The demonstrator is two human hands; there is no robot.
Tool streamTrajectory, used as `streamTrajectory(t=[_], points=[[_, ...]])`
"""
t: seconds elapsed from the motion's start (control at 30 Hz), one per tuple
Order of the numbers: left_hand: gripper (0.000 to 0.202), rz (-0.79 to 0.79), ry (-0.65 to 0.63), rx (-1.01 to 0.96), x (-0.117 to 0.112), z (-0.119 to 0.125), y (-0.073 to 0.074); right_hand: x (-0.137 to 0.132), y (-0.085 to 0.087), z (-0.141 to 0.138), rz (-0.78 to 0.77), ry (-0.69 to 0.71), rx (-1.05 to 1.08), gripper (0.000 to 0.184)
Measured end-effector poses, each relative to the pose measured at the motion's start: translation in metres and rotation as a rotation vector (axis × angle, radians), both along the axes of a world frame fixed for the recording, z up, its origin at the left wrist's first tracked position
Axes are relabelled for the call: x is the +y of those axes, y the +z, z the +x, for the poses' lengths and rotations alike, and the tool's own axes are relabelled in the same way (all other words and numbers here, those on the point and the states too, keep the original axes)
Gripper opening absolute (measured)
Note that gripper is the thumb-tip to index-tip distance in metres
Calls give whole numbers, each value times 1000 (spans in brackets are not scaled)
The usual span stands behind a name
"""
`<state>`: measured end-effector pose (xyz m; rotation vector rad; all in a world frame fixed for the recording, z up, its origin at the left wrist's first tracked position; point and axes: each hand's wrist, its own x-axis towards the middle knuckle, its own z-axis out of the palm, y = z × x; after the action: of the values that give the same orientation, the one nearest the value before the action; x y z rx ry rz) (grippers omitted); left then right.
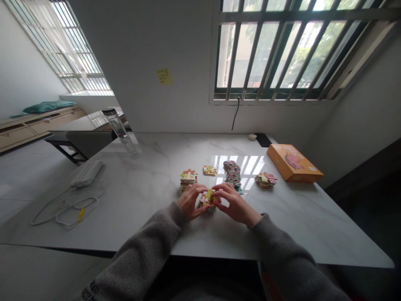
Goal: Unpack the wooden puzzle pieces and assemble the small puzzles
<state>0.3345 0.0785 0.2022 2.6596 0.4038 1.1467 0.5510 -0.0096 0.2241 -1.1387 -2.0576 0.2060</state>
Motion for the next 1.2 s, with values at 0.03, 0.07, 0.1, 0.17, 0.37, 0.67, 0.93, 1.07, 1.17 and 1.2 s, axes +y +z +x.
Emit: streamTrajectory(t=[0.03,0.07,0.1,0.17,0.37,0.67,0.93,1.07,1.17,1.2], points=[[43,-19,-4,-6,2,0,-2,1,1,5,13,-18,1,19],[45,-33,-7,0,3,-1,-3,2,2,13,31,-46,4,18],[44,-42,-11,15,4,-1,-4,3,3,22,50,-80,6,17],[37,-51,-29,45,4,-1,-5,5,4,47,93,-179,6,15],[32,-106,-62,33,4,-2,-4,-1,-6,149,145,-513,-76,16],[29,-101,-39,19,3,-1,-1,-11,-23,222,-43,-538,-72,28],[24,-87,-16,50,3,-1,0,-14,-26,224,-145,-554,-61,30],[23,-36,-25,109,4,-1,-1,-14,-25,210,8,-652,-131,26],[28,-36,-69,154,6,-1,-1,-11,-19,177,181,-718,-156,22],[28,-43,-80,166,7,-2,-2,-10,-17,163,209,-705,-163,21]])
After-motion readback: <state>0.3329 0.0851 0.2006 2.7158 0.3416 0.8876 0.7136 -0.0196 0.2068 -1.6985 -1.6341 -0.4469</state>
